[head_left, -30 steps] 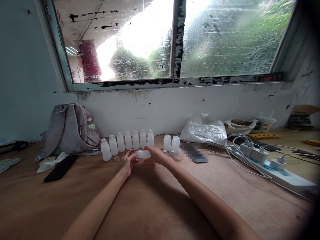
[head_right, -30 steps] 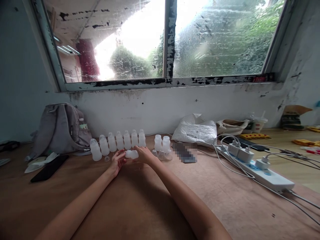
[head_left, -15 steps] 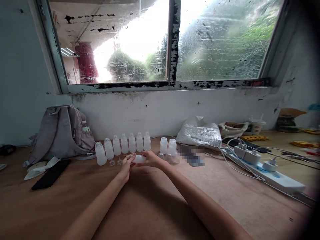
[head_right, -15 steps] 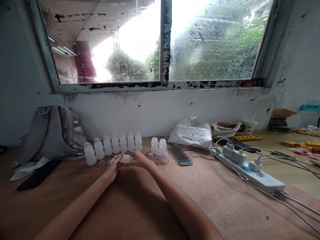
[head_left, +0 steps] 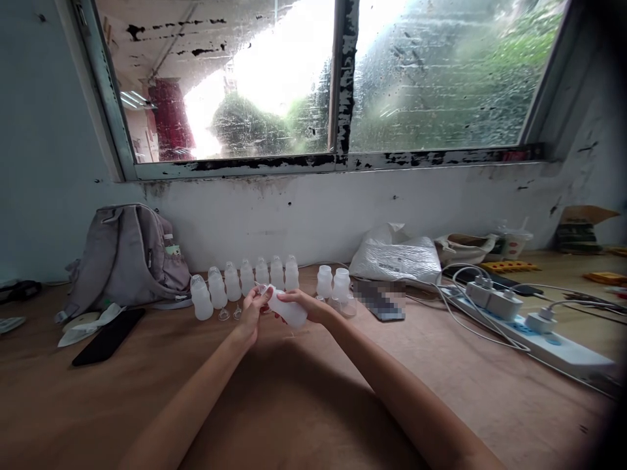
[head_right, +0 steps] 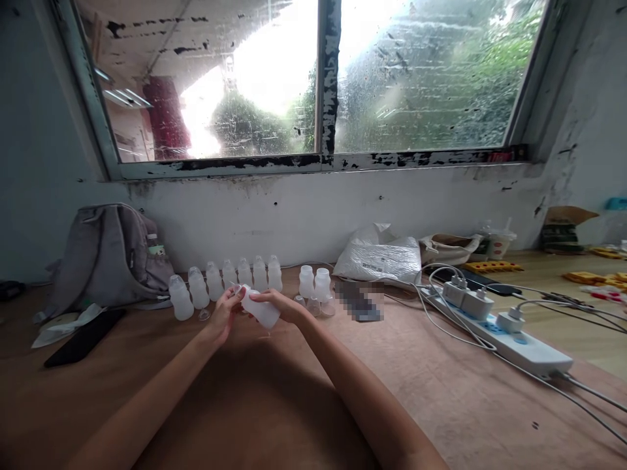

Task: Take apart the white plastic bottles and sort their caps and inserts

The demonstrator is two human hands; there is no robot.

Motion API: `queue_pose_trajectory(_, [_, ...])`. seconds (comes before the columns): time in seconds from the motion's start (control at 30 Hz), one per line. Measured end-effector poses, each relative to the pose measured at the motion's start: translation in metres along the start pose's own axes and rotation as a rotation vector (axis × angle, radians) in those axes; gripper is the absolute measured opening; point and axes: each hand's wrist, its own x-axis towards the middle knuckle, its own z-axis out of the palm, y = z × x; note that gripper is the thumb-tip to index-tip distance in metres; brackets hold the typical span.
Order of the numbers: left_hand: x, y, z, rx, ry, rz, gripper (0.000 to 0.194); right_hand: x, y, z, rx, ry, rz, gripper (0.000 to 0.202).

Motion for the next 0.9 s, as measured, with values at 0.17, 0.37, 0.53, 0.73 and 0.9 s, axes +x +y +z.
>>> queue_pose_trajectory(0.17, [-0.007,0.01,0.005,-0.116,-0.146,0.053,0.041,-0.001,0.001,-0.007,0.021,-0.165,0.001,0.061])
queue_pose_trajectory(0.37, [0.0,0.001,0.002,-0.117,0.061,-0.086,0.033,0.002,-0.007,0.003,-0.516,0.123,-0.204,0.048])
queue_pose_trajectory(0.53, [0.001,-0.005,0.002,-0.113,0.337,0.033,0.032,0.007,-0.002,0.023,-0.961,0.296,-0.357,0.053])
queue_pose_trajectory(0.73, [0.002,-0.005,0.001,-0.07,0.368,0.102,0.035,0.012,0.004,0.037,-1.162,0.326,-0.188,0.052])
queue_pose_trajectory(0.9, [0.003,-0.005,-0.003,-0.042,0.387,0.017,0.026,0.014,0.006,0.04,-0.869,0.195,-0.154,0.039])
